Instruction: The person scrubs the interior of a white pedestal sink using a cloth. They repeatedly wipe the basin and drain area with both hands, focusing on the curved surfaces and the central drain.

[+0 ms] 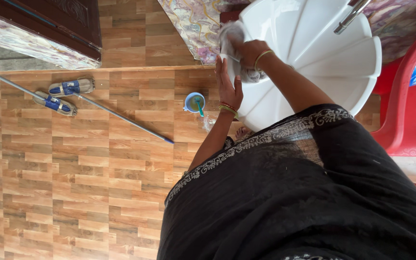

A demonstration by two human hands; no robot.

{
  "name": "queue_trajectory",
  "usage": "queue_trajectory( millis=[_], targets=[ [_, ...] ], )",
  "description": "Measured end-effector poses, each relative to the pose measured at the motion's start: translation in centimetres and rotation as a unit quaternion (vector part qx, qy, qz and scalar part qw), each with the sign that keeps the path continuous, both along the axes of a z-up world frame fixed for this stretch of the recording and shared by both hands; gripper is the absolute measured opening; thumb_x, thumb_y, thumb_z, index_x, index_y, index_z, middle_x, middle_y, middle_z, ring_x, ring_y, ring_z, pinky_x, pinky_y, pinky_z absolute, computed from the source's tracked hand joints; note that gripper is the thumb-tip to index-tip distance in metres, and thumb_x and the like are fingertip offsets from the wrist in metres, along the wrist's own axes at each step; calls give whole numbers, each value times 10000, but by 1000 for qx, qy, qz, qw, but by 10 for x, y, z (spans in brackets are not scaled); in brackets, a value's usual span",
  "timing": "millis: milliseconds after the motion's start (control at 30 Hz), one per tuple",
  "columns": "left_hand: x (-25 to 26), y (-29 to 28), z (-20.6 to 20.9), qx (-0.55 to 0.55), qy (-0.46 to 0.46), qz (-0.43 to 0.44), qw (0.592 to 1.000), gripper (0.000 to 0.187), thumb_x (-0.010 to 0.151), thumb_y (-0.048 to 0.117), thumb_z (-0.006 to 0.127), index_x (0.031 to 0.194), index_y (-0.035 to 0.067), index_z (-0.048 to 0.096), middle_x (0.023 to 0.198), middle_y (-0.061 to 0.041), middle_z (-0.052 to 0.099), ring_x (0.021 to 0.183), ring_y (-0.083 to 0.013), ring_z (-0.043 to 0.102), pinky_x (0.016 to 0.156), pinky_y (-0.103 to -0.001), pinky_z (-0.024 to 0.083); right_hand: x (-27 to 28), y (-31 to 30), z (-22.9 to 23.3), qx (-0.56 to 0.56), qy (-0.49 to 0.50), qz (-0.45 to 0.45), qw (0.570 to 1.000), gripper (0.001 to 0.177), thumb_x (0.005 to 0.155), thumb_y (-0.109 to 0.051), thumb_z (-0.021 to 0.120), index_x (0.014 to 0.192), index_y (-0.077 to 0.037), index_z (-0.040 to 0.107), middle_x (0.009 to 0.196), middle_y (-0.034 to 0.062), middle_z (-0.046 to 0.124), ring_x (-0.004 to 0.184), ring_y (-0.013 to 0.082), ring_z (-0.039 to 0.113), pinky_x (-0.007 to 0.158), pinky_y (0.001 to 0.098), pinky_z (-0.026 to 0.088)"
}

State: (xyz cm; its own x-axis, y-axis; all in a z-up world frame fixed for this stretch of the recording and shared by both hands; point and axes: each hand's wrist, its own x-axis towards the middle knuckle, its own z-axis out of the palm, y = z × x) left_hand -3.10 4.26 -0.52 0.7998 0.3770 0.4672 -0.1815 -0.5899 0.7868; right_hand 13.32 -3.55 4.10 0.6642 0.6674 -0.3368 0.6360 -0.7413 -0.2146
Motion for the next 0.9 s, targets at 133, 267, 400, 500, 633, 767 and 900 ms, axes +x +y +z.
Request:
queue_trajectory(
  millis=[133, 267, 400, 500, 633, 767, 900],
  targets=[
    [-4, 1, 6, -15, -7, -13, 1000, 690, 1112, 395, 438, 1629, -9, 227, 1740, -224, 142, 1647, -378, 140, 1356, -507, 159, -27, 9, 4, -16, 54, -6, 998, 986, 879, -276, 701, 1664, -403, 118, 1064, 195, 732, 948, 387, 727, 822, 486, 578],
    [-11, 4, 12, -51, -56, -18, 997, 819, 1065, 514, 495, 1649, 31, 184, 1750, -198, 76, 1650, -356, 104, 1348, -490, 158, -38, -3, 0, 47, 152, -21, 987, 1061, 850, -256, 705, 1671, -323, 36, 1040, 227, 734, 957, 392, 716, 876, 486, 543],
    [3, 17, 1, -161, -76, -20, 984, 1030, 979, 755, 402, 1681, 73, 79, 1761, -145, 41, 1627, -315, 135, 1337, -470, 159, -78, -25, -2, 13, 187, 97, 978, 1014, 866, -320, 705, 1649, -338, 62, 1035, 215, 742, 949, 378, 728, 910, 455, 550],
    [2, 34, 1, -347, -81, -45, 933, 1036, 964, 812, 304, 1684, 77, 185, 1764, -132, 163, 1628, -305, 203, 1338, -470, 182, -107, -39, 15, -4, 204, 122, 971, 1045, 816, -317, 706, 1643, -401, 73, 1011, 187, 753, 928, 375, 722, 898, 464, 549],
    [-26, 31, 10, -333, -40, -21, 942, 915, 1035, 719, 358, 1652, 54, 244, 1732, -145, 243, 1621, -304, 227, 1324, -467, 175, -111, -30, 31, -88, 147, 150, 974, 876, 777, -350, 729, 1527, -553, 324, 1098, 104, 743, 954, 330, 721, 881, 456, 567],
    [-14, 37, 10, -355, -34, 33, 934, 854, 1049, 670, 360, 1626, 44, 295, 1701, -154, 297, 1591, -316, 272, 1289, -471, 217, -102, -30, 20, 0, 73, 176, 982, 696, 801, -307, 673, 1418, -587, 515, 1123, 63, 744, 951, 308, 720, 808, 452, 583],
    [-5, 37, 0, -306, -3, 34, 951, 781, 1073, 608, 366, 1619, 48, 347, 1666, -172, 364, 1561, -319, 353, 1290, -474, 265, -112, -38, 0, 21, 76, 146, 986, 621, 835, -343, 681, 1429, -484, 567, 1129, 87, 754, 956, 315, 723, 855, 447, 575]
  ],
)
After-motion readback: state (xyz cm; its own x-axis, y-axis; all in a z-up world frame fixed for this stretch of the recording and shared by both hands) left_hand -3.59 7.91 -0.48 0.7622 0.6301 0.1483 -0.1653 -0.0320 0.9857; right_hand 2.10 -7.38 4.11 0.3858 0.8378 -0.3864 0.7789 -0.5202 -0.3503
